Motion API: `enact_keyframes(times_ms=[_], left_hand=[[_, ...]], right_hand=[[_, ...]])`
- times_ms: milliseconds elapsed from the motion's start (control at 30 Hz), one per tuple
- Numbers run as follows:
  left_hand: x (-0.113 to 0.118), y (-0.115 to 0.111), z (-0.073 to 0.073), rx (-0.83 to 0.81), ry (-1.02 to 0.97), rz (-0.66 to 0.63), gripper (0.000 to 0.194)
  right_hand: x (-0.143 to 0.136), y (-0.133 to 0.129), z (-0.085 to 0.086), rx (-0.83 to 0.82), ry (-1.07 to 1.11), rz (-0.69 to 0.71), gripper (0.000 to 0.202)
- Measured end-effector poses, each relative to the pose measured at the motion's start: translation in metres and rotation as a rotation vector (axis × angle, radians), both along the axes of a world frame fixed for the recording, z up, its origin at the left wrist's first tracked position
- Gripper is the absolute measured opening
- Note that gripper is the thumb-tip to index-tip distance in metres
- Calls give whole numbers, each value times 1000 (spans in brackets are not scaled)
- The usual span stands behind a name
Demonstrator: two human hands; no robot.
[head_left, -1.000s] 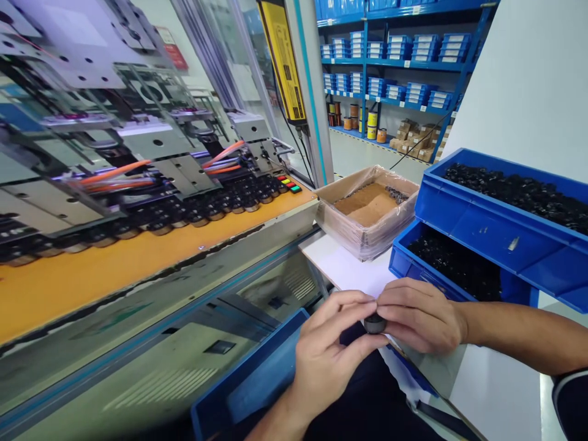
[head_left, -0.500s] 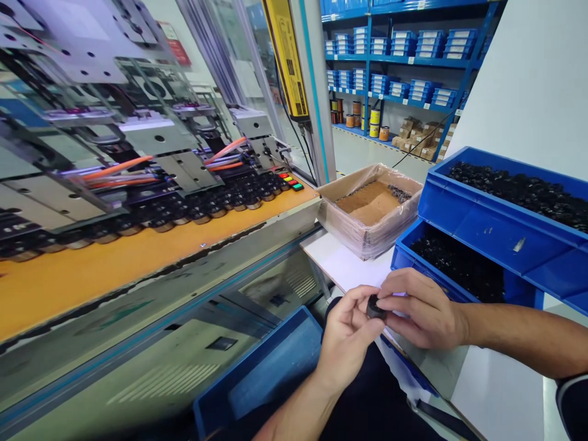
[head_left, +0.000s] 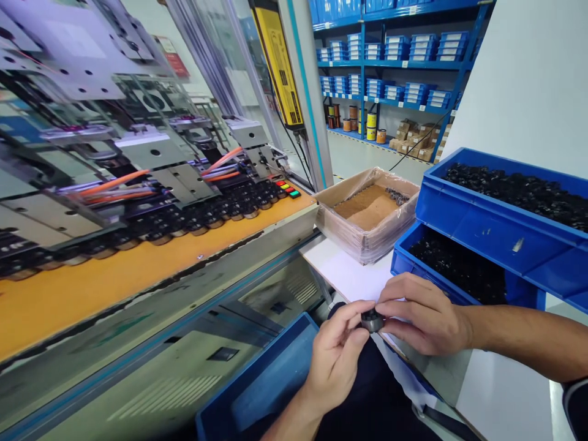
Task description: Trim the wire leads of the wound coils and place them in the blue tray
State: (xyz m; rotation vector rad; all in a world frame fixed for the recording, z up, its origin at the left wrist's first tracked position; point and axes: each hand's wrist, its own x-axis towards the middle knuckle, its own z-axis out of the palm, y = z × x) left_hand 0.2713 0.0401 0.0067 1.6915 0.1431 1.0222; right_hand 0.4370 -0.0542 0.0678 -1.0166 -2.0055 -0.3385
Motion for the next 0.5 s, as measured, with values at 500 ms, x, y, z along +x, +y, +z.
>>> enact_keyframes(times_ms=[500], left_hand=[[-5,11,22,585,-55,198,18]], right_hand=[[-5,4,-1,-55,-43,22,16]])
